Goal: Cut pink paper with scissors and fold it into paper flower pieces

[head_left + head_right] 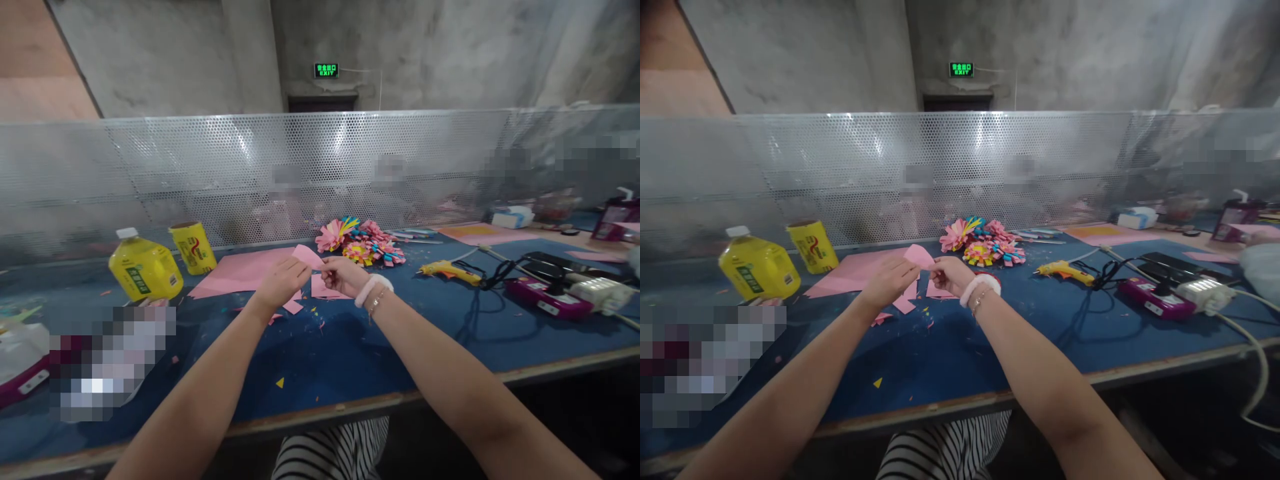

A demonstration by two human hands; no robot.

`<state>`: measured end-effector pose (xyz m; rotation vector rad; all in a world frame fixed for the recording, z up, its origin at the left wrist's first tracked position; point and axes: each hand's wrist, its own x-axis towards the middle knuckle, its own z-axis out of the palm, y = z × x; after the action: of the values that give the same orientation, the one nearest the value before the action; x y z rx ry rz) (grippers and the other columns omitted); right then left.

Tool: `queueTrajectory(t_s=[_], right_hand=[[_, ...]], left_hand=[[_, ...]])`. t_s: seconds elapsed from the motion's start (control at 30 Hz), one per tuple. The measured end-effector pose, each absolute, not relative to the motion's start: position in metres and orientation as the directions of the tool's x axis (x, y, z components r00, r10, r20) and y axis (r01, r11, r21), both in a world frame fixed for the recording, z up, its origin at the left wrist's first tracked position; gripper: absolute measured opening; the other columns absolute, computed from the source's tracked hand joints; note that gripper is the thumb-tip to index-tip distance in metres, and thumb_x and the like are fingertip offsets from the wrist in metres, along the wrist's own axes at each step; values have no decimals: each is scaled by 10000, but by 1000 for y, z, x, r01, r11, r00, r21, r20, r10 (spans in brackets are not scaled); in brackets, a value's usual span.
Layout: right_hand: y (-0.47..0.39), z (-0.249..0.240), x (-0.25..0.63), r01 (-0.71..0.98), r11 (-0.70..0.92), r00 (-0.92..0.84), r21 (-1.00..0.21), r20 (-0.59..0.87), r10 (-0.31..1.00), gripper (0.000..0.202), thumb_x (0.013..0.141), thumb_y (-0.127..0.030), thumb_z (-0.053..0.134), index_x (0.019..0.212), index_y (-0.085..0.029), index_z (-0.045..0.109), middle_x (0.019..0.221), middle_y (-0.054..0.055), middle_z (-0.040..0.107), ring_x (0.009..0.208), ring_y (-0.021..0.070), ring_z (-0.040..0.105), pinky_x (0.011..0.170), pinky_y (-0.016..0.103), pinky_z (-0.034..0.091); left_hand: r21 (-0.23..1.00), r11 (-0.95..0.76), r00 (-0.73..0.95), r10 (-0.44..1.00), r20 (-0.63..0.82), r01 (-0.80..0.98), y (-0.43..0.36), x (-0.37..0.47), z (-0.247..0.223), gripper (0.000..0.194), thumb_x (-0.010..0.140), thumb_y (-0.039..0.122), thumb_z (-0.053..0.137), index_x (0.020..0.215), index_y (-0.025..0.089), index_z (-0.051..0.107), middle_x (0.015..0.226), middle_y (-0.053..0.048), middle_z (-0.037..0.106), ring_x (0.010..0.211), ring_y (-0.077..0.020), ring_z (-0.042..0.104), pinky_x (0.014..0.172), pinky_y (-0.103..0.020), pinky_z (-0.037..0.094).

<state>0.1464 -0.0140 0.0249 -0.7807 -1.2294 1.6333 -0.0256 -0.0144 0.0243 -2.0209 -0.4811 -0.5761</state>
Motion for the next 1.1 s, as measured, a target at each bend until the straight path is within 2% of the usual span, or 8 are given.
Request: queueTrajectory(t_s=[0.23,0.37,0.53,0.7,0.77,0.9,0.97,1.1], right_hand=[[-14,21,148,-239,85,-304,-967,158,940,133,638,-126,571,742,-153,492,470,-37,528,382,38,434,409,150,349],[-11,22,149,-153,257,-218,-954,286,933,105,644,-179,603,665,-142,507,499,-19,564,411,44,483,440,161,400],[-8,26,158,32,333,-225,-943,317,921,51,654,-152,588,631,-132,547,484,-8,566,415,60,508,440,175,427],[-6,25,166,340,504,-287,-794,422,860,111,648,-57,519,606,-144,574,481,-5,557,413,79,513,428,192,420],[-5,24,167,411,582,-322,-701,486,813,145,643,-44,497,628,-156,587,503,-10,566,409,76,505,428,191,402],[-5,21,165,469,660,-357,-587,557,750,175,658,-55,471,635,-176,595,504,-16,561,445,84,502,464,200,387],[-5,21,164,472,669,-370,-574,560,741,175,666,-59,469,626,-177,593,508,-13,561,460,86,506,473,201,386],[-6,23,166,423,625,-404,-656,481,778,126,670,-86,513,676,-172,605,506,-12,558,448,90,518,471,210,402]], left_hand=[[-667,-441,773,105,626,600,-18,-32,28,171,798,106,406,754,152,566,666,-40,551,658,-136,483,604,-280,369],[-672,-425,765,83,638,606,-15,-34,28,161,799,125,412,776,161,567,701,-40,566,691,-140,488,641,-285,377],[-611,-489,739,109,665,622,-21,-31,30,156,798,214,430,860,175,569,829,-56,590,810,-164,502,735,-310,378],[-443,-548,640,239,731,710,-31,-19,36,501,741,471,453,1132,159,470,1128,-120,510,1041,-242,437,893,-400,296],[-375,-553,610,334,719,744,-30,-15,36,466,768,455,414,1107,145,490,1040,-111,560,966,-225,482,850,-379,324],[-266,-604,611,483,627,751,-22,-13,33,322,821,375,346,845,185,606,741,-48,617,702,-159,530,657,-288,361],[-167,-614,583,577,572,772,-19,-14,31,330,818,337,351,658,185,596,610,-26,586,577,-134,496,552,-256,327],[112,-684,556,667,497,721,-13,-17,28,303,795,343,389,625,178,578,533,0,537,476,-102,426,471,-229,278]])
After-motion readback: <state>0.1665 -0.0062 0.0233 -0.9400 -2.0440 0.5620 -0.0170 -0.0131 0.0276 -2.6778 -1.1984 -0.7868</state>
